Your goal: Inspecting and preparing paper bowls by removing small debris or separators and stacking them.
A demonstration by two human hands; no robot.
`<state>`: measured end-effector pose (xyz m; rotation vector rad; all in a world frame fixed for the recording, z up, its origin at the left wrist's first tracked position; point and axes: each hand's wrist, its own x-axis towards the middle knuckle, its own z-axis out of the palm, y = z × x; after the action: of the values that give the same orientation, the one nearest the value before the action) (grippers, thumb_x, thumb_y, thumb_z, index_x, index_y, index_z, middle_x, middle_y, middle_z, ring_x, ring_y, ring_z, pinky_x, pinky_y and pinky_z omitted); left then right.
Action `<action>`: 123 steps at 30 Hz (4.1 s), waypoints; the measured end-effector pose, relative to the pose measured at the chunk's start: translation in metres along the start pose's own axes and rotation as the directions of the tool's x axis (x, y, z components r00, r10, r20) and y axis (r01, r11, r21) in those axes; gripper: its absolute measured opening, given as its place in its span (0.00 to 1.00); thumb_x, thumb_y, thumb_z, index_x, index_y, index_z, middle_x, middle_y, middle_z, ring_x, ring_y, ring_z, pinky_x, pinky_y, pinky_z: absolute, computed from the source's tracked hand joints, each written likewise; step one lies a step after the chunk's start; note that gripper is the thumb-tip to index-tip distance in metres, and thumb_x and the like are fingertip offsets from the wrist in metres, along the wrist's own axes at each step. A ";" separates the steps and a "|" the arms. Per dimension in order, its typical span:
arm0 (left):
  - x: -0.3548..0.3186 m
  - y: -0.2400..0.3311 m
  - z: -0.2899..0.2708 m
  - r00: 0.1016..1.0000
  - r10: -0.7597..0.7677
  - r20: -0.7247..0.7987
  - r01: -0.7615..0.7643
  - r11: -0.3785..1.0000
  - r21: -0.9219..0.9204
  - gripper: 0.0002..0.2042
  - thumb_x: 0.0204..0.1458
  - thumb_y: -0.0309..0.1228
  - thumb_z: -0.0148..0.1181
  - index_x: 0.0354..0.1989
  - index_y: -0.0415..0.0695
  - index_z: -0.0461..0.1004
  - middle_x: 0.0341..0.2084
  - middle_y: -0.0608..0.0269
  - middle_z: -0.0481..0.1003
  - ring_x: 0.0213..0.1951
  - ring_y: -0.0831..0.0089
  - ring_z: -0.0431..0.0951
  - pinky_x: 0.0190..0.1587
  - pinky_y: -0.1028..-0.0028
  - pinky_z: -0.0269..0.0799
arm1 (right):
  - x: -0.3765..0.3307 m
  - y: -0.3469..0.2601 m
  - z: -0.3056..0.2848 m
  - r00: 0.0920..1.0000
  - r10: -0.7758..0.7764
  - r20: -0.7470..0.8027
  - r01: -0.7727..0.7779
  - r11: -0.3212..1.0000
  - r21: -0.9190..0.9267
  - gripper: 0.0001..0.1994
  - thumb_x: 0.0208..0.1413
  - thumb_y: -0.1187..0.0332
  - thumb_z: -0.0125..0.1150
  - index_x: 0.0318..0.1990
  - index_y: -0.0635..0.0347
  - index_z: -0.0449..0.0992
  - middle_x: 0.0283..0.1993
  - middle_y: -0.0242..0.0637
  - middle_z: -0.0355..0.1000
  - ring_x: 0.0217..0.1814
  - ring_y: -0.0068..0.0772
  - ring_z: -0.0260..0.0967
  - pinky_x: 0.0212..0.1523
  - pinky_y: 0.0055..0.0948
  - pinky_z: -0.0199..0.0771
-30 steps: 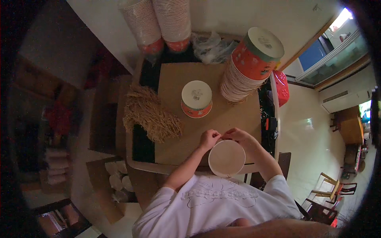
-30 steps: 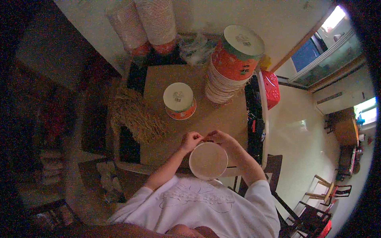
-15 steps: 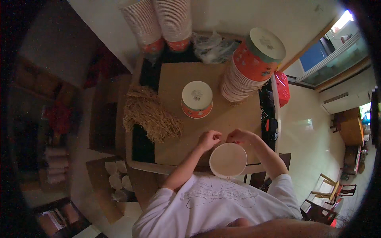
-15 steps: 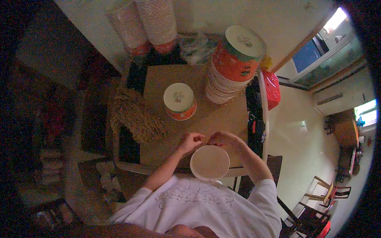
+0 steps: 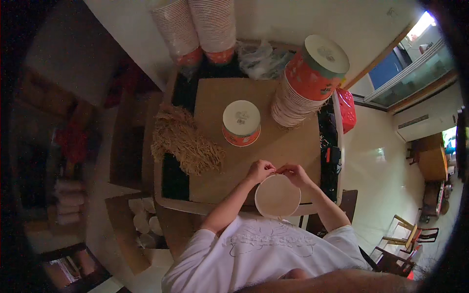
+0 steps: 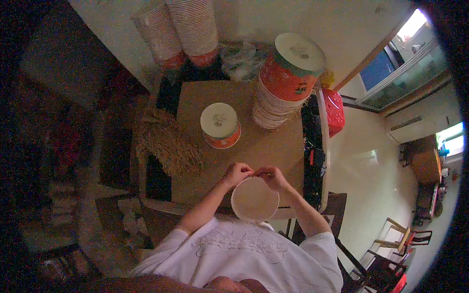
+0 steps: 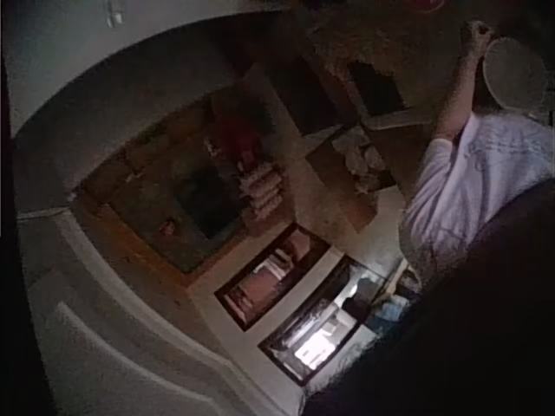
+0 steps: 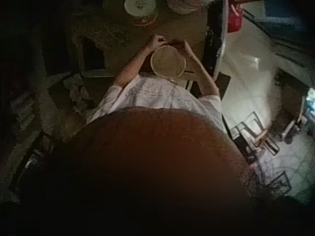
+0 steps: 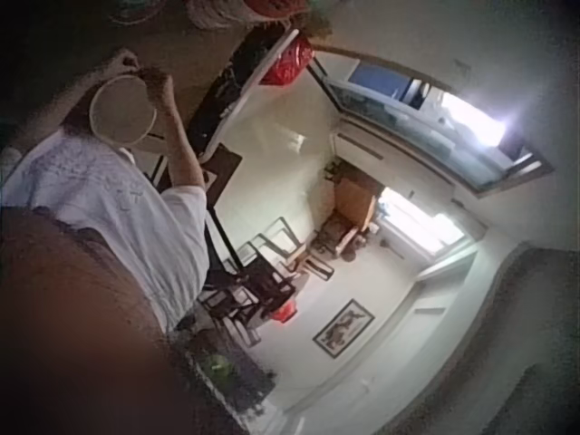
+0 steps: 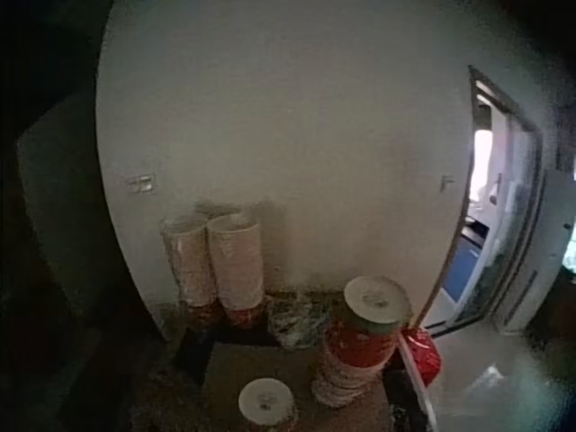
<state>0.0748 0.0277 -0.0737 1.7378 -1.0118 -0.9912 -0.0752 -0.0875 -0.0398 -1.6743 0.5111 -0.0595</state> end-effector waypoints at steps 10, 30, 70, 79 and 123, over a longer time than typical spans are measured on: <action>-0.003 0.004 0.001 0.997 0.036 -0.070 -0.033 0.999 0.036 0.05 0.41 0.29 0.59 0.24 0.42 0.76 0.20 0.60 0.75 0.24 0.75 0.75 0.28 0.76 0.69 | -0.003 -0.002 0.001 0.996 -0.085 -0.015 0.081 0.981 -0.174 0.11 0.44 0.85 0.44 0.30 0.66 0.74 0.33 0.39 0.71 0.37 0.29 0.68 0.39 0.24 0.68; -0.004 0.004 0.005 0.984 0.051 -0.171 -0.023 0.986 0.163 0.06 0.39 0.30 0.60 0.23 0.41 0.74 0.22 0.59 0.74 0.26 0.69 0.75 0.30 0.73 0.69 | 0.015 -0.023 -0.015 0.893 0.364 0.265 -0.366 0.930 -0.042 0.08 0.48 0.66 0.54 0.29 0.61 0.75 0.23 0.27 0.68 0.26 0.16 0.63 0.27 0.20 0.64; -0.092 0.099 -0.063 0.827 0.559 -0.068 -0.475 0.758 0.447 0.18 0.38 0.23 0.53 0.42 0.39 0.69 0.37 0.61 0.69 0.38 0.62 0.69 0.41 0.69 0.67 | -0.037 -0.052 -0.042 0.988 0.144 0.054 -0.153 0.876 0.458 0.07 0.50 0.69 0.54 0.35 0.63 0.71 0.30 0.28 0.68 0.33 0.19 0.66 0.35 0.20 0.66; -0.090 0.211 -0.060 0.573 0.795 0.197 -0.716 0.369 0.593 0.31 0.36 0.34 0.57 0.52 0.37 0.59 0.56 0.56 0.53 0.57 0.60 0.54 0.55 0.53 0.50 | -0.099 -0.204 -0.079 0.744 -0.460 -0.485 0.370 0.888 -0.274 0.08 0.33 0.80 0.62 0.25 0.64 0.73 0.30 0.35 0.67 0.37 0.32 0.63 0.38 0.28 0.65; 0.104 0.207 -0.038 0.547 0.833 0.087 -0.640 0.348 0.685 0.20 0.40 0.33 0.56 0.45 0.43 0.67 0.44 0.64 0.67 0.48 0.70 0.64 0.54 0.56 0.51 | 0.058 -0.300 -0.239 0.794 -0.601 0.095 0.365 0.345 -0.865 0.04 0.46 0.76 0.53 0.31 0.66 0.68 0.33 0.40 0.66 0.36 0.39 0.66 0.39 0.28 0.66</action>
<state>0.0995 -0.1167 0.1099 1.5162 -1.8730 0.2936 -0.0122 -0.3065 0.2745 -2.8309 0.1554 -0.5554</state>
